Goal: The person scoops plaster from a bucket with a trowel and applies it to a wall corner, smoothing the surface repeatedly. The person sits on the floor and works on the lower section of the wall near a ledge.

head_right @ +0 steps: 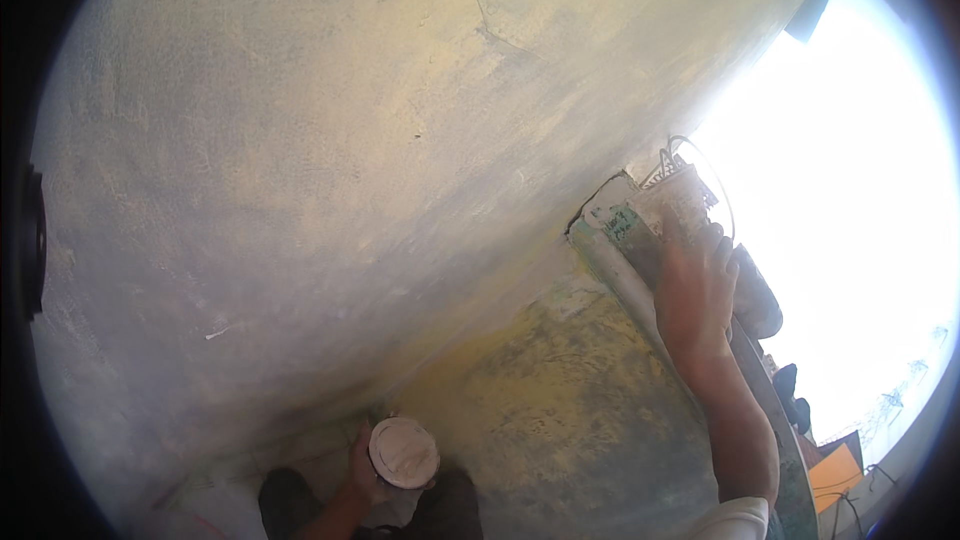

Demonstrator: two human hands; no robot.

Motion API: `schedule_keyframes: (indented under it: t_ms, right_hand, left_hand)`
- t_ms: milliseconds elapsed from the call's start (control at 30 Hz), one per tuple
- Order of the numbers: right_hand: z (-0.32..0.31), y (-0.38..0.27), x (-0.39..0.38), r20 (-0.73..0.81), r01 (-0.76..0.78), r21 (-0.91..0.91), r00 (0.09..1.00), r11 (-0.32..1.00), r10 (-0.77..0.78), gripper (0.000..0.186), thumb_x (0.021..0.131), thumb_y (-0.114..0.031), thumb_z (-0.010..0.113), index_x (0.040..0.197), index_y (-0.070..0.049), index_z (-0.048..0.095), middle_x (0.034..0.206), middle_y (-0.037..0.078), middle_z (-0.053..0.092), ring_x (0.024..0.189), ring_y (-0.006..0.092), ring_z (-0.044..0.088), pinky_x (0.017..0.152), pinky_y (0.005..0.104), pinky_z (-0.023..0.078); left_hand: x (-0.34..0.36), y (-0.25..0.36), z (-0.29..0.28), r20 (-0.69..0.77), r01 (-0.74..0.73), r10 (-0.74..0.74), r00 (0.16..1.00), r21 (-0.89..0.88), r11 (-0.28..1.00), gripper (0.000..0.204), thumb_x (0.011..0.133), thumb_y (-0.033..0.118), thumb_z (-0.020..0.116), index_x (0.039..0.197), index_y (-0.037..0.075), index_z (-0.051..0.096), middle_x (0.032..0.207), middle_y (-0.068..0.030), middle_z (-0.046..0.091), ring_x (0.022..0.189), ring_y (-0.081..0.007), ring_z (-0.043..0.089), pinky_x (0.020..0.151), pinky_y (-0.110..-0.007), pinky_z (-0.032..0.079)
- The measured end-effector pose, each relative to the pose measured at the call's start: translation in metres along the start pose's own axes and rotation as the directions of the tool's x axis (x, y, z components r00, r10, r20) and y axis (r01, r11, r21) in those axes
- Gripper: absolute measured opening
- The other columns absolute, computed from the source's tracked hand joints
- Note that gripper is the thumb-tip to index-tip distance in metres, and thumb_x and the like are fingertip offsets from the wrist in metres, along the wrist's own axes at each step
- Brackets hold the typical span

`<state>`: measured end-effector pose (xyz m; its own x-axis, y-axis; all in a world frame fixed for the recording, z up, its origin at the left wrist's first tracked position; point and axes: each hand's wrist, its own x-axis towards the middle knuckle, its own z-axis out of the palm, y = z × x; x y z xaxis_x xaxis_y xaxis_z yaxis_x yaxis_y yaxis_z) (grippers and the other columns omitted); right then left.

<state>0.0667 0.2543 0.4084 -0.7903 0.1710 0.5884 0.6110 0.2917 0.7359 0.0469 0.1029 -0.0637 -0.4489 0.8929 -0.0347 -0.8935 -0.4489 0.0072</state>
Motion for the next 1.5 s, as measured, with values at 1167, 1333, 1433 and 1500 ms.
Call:
schedule_keyframes:
  t_ms: [1167,1333,1433,1500]
  right_hand:
    - [0.027,-0.138,-0.053,0.126,-0.324,0.762,0.924,0.561,0.362,0.050,0.105,-0.012,0.046,0.153,0.000,0.039,0.114,0.032,0.051,0.074,0.0331,0.064,0.064,0.0402,0.054]
    - [0.011,-0.174,-0.071,0.323,-0.148,0.910,0.837,-0.386,0.442,0.035,0.110,-0.015,0.039,0.140,0.001,0.047,0.113,0.016,0.056,0.081,0.0202,0.062,0.067,0.0360,0.054]
    - [0.008,-0.186,-0.072,0.314,0.118,0.743,0.808,-0.659,0.498,0.033,0.111,-0.015,0.034,0.139,-0.001,0.047,0.115,0.011,0.059,0.085,0.0165,0.062,0.070,0.0344,0.055]
    - [0.013,-0.184,-0.068,0.338,0.193,0.539,0.842,-0.820,0.420,0.035,0.111,-0.014,0.032,0.141,-0.002,0.045,0.118,0.011,0.061,0.086,0.0163,0.062,0.071,0.0345,0.056]
  left_hand:
    - [-0.027,0.048,0.026,-0.053,-0.120,0.132,0.990,0.187,0.975,0.082,0.097,0.075,0.031,0.151,0.014,0.042,0.145,-0.0213,0.051,0.126,-0.0478,0.054,0.096,-0.071,0.048]
    - [-0.037,0.049,0.029,-0.119,-0.161,0.183,0.976,0.178,0.971,0.076,0.097,0.075,0.031,0.148,0.022,0.047,0.144,-0.0186,0.052,0.127,-0.0471,0.053,0.098,-0.072,0.046]
    - [-0.033,0.046,0.008,-0.117,-0.189,0.206,0.971,0.143,0.972,0.074,0.097,0.076,0.032,0.147,0.025,0.049,0.144,-0.0152,0.053,0.129,-0.0449,0.052,0.101,-0.070,0.044]
    - [-0.034,0.048,-0.003,-0.106,-0.176,0.184,0.977,0.080,0.981,0.073,0.097,0.076,0.032,0.148,0.025,0.049,0.144,-0.0129,0.054,0.129,-0.0437,0.052,0.102,-0.069,0.043]
